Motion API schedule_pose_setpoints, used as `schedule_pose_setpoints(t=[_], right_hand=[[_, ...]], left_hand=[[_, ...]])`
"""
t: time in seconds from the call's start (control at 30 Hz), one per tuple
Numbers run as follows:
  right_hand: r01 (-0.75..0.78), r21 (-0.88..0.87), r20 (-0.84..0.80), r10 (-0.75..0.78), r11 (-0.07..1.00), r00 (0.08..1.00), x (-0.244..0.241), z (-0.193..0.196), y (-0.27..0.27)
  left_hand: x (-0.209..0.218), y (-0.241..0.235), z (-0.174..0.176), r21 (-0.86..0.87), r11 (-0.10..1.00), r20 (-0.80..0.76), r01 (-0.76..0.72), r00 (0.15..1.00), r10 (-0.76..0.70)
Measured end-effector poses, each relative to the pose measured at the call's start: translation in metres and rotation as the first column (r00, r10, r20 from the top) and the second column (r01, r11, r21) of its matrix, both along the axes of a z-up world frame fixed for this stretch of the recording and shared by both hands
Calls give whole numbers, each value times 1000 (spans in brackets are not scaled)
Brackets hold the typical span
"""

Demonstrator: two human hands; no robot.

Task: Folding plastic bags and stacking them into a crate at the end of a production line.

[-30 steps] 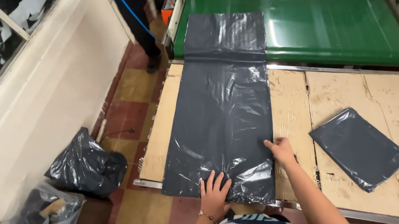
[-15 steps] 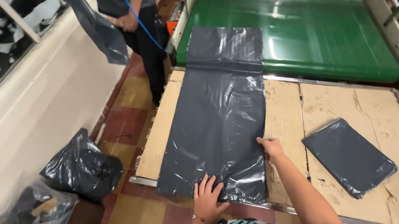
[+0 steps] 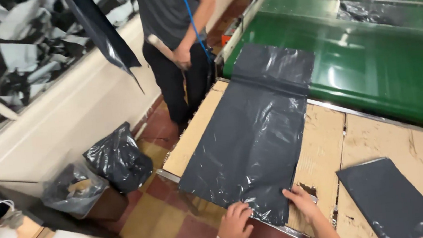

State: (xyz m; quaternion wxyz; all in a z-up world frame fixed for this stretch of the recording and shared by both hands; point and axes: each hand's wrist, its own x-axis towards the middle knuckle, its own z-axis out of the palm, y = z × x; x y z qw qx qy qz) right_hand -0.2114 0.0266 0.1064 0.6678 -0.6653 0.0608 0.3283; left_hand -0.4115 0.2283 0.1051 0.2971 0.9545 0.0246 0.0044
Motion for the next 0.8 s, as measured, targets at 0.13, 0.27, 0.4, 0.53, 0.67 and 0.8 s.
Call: schedule_pose_setpoints(t=[0.13, 0.27, 0.4, 0.53, 0.67, 0.8], right_hand=[[18, 52, -41, -15, 998, 999, -13, -40, -26], [105, 169, 84, -120, 980, 989, 0, -100, -38], [62, 210, 207, -106, 976, 973, -2, -117, -35], [55, 34, 292, -63, 998, 954, -7, -90, -19], [-14, -207, 351, 88, 978, 932, -24, -58, -6], [53, -499, 496, 235, 865, 836, -45, -53, -10]], left_hand=[[-10, -32, -15, -71, 997, 72, 32, 997, -27], [-35, -57, -31, -196, 976, 134, 96, 989, -71], [-58, -71, -34, -188, 974, -257, -128, 963, 77], [-77, -78, -21, -184, 966, -306, -183, 944, 121], [-111, -91, -1, -219, 941, -428, -260, 892, 147], [-119, -92, -8, -304, 937, -334, -172, 940, 64]])
